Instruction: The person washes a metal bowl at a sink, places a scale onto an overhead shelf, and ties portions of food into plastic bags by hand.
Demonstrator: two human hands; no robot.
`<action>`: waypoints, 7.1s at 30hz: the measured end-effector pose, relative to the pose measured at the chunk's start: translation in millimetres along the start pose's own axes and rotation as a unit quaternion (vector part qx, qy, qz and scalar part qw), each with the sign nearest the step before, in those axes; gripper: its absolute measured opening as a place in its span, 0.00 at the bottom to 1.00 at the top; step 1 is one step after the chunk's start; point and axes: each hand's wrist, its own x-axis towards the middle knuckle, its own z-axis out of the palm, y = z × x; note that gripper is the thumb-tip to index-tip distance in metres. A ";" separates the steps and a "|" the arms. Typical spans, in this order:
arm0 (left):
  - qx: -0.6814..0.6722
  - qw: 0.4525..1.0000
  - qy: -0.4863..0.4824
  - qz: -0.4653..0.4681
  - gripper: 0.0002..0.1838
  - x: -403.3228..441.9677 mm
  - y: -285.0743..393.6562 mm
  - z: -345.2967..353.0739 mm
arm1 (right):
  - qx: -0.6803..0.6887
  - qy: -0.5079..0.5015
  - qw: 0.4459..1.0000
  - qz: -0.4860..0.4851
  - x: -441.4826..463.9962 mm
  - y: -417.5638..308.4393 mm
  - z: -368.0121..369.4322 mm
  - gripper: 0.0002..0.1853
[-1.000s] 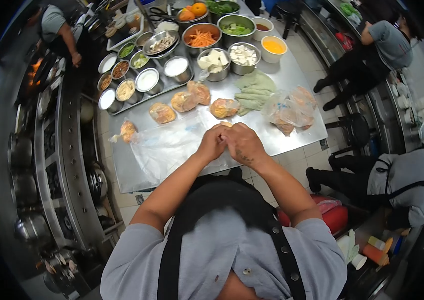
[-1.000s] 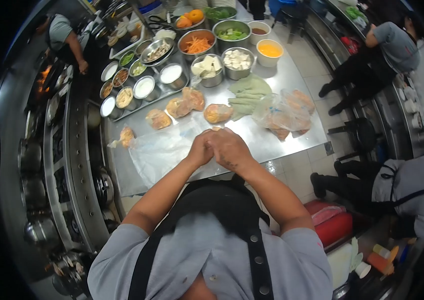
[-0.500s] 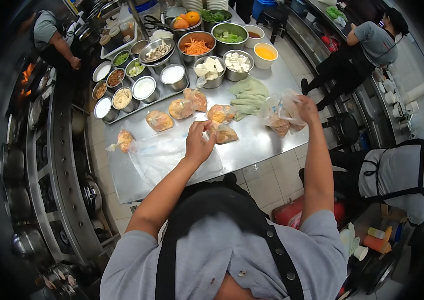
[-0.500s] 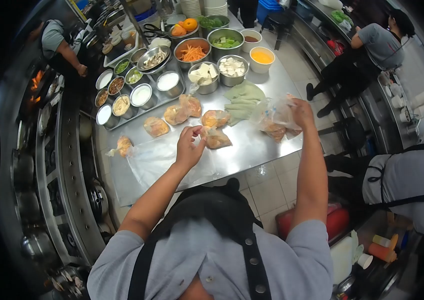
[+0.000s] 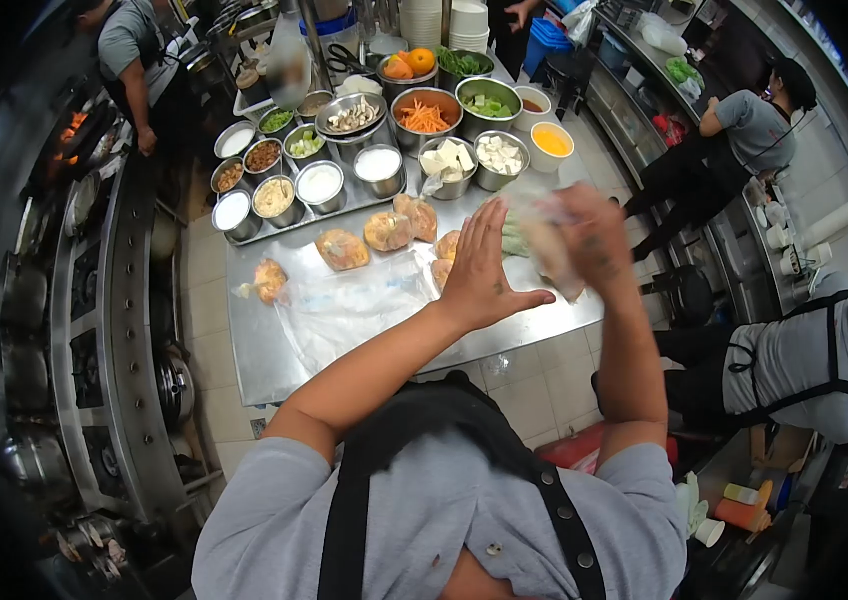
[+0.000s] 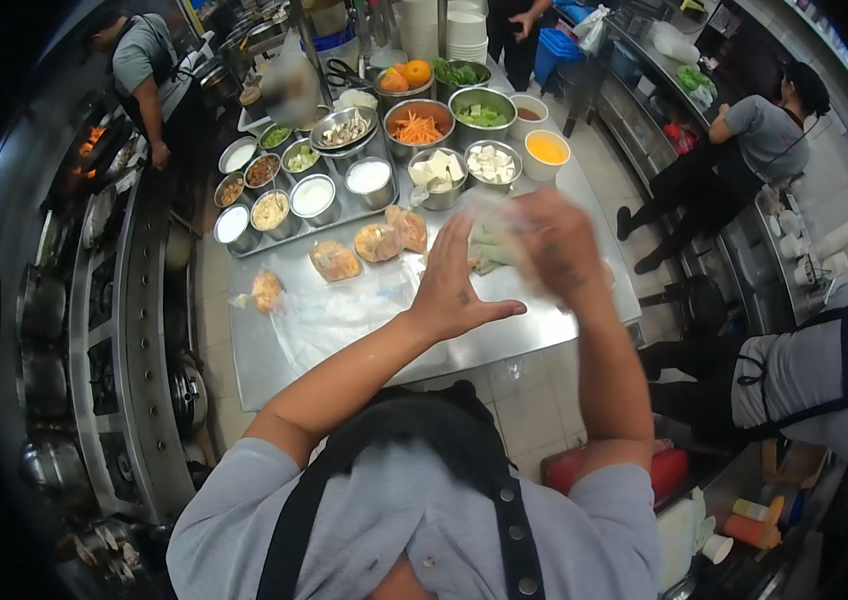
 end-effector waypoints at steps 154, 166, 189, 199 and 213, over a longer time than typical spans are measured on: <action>0.003 0.980 -0.186 -0.063 0.11 -99.5 -65.1 -47.8 | -0.127 -0.329 0.935 0.028 -88.0 -57.9 118.8 0.12; 0.014 0.966 -0.240 0.092 0.07 -66.2 -39.4 -73.7 | 0.550 -0.277 0.700 0.360 -151.0 16.2 95.2 0.08; -0.441 0.828 0.017 -0.346 0.09 -92.4 -52.6 -5.4 | 0.098 -0.008 0.989 0.109 -113.3 -55.1 95.8 0.20; -0.469 0.754 0.039 -0.458 0.10 -108.4 -50.0 -13.0 | 0.035 0.118 0.985 0.117 -130.6 -51.1 154.4 0.13; -0.380 0.844 -0.123 -0.358 0.09 -96.8 -87.6 -42.3 | 0.274 0.003 0.938 0.213 -106.5 -44.0 148.5 0.11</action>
